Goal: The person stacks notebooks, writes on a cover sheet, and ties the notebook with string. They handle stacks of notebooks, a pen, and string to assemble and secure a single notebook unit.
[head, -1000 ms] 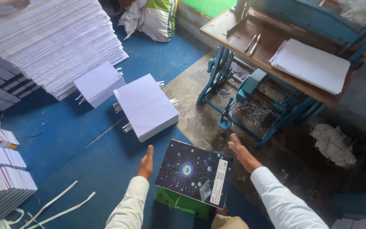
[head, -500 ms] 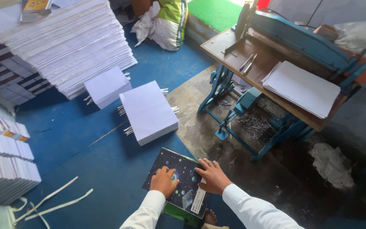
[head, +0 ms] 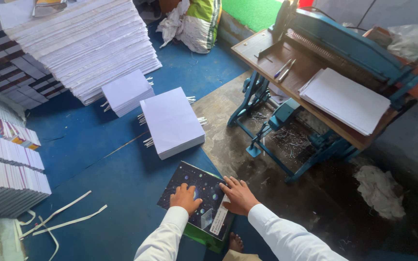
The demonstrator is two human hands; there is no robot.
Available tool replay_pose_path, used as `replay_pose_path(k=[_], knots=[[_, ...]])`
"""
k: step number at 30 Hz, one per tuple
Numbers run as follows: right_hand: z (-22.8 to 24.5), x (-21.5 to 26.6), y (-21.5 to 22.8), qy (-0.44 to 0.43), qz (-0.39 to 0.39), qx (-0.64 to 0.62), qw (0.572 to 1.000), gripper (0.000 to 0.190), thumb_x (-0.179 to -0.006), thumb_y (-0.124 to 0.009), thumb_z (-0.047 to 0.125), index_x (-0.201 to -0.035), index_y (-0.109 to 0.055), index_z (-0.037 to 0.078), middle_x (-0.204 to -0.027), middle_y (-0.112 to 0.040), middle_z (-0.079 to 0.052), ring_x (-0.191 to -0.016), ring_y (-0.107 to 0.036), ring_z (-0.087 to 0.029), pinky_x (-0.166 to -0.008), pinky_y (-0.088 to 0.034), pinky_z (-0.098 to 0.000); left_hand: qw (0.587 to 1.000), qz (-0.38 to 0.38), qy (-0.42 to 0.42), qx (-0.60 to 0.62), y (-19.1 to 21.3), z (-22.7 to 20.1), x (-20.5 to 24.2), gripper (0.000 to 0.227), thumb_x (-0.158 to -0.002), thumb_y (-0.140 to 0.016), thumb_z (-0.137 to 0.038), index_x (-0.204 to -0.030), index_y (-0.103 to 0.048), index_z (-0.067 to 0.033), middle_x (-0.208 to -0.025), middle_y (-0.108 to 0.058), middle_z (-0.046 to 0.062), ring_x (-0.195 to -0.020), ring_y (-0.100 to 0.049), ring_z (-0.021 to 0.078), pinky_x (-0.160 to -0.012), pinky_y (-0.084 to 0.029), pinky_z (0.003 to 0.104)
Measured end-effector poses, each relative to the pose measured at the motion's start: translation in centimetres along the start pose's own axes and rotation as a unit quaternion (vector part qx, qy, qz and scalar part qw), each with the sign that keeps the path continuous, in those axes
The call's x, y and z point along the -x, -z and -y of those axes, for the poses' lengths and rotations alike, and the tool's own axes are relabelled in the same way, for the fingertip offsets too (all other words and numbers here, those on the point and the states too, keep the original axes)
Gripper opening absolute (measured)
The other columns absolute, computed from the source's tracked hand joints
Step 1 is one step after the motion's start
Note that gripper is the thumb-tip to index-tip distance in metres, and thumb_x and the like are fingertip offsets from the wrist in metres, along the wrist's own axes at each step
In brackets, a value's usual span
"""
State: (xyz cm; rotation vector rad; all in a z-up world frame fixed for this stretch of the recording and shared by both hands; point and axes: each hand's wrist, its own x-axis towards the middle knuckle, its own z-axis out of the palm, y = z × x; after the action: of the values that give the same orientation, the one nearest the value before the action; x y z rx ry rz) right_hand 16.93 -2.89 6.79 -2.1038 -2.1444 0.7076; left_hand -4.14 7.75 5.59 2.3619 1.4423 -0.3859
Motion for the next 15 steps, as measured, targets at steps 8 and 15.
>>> replay_pose_path(k=[8,15], knots=[[-2.5,3.8,2.5,-0.033,-0.068,-0.038,0.996,0.076,-0.087,-0.076,0.039,-0.150,-0.044,0.009,-0.161,-0.029,-0.022,-0.147,-0.032,-0.039,-0.118,-0.029,-0.0520,0.992,-0.086,-0.065,0.059,2.4,-4.4,0.8,0.062,-0.084,-0.075,-0.045,-0.137,-0.060,-0.0157,-0.143,-0.051,0.010,-0.135,-0.046,0.0297,-0.105,-0.044,0.050],[-4.8,9.2,5.2,-0.077,-0.159,-0.069,0.982,0.072,-0.088,-0.074,0.041,-0.148,-0.048,0.010,-0.159,-0.036,-0.022,-0.137,-0.047,-0.040,-0.113,-0.039,-0.0476,0.974,-0.146,-0.155,0.080,4.6,-10.4,1.6,0.059,-0.085,-0.073,-0.045,-0.134,-0.063,-0.0135,-0.139,-0.055,0.013,-0.133,-0.048,0.0309,-0.104,-0.044,0.048]])
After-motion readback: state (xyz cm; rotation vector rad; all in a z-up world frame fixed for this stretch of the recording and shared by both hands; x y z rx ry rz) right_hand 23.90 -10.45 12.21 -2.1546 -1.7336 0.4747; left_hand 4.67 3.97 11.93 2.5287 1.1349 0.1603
